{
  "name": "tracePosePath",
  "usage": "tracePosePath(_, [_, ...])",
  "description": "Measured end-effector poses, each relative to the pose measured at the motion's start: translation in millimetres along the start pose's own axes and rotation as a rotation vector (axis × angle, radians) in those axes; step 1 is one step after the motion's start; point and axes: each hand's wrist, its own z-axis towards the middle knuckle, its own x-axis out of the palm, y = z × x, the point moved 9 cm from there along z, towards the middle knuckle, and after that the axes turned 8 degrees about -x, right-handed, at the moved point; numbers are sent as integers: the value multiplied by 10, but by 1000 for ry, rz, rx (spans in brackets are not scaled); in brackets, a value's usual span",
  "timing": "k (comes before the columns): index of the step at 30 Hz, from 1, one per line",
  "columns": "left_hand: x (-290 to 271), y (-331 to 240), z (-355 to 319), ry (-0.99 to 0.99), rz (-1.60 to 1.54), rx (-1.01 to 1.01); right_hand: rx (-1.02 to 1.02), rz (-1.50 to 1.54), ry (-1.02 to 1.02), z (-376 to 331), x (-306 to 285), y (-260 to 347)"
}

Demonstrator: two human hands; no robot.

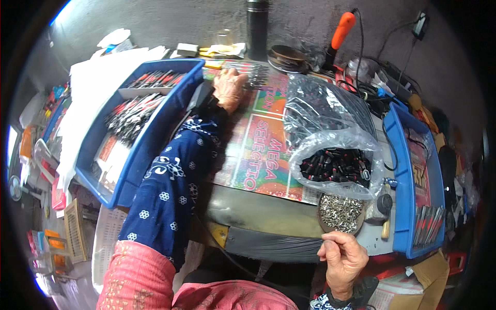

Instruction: The person assembles small key fobs by inserting metal pins into black plastic housings. They repeatedly pick a housing and a pin, insert the pin, and place the assembled unit into a blue tray. A hammer is briefly used to tap a pin into place.

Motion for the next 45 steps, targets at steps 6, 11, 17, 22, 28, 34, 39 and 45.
tracePosePath(6, [-522, -82, -90, -5, -17, 113, 21, -14, -4, -45, -9, 100])
tracePosePath(11, [-1237, -11, -196, -94, 108, 73, -47, -83, 57, -31, 25, 294])
tracePosePath(17, [-1709, 581, -371, -71, 257, -102, -97, -116, 12, 23, -93, 544])
tracePosePath(22, [-1775, 1024, -626, -87, 194, 20, -137, -123, -15, -31, -153, 762])
tracePosePath(28, [-1631, 1307, -596, 39, 338, -143, -139, -168, -28, -38, -206, 853])
tracePosePath(34, [-1551, 1602, -466, 225, 170, -375, -150, -289, -114, 122, -579, 800])
tracePosePath(39, [-1494, 1795, -447, 158, 87, -378, -195, -396, -183, 412, -1109, 643])
tracePosePath(45, [-1462, 1813, -452, 78, 271, -276, -175, -876, -373, 619, -2042, 273])
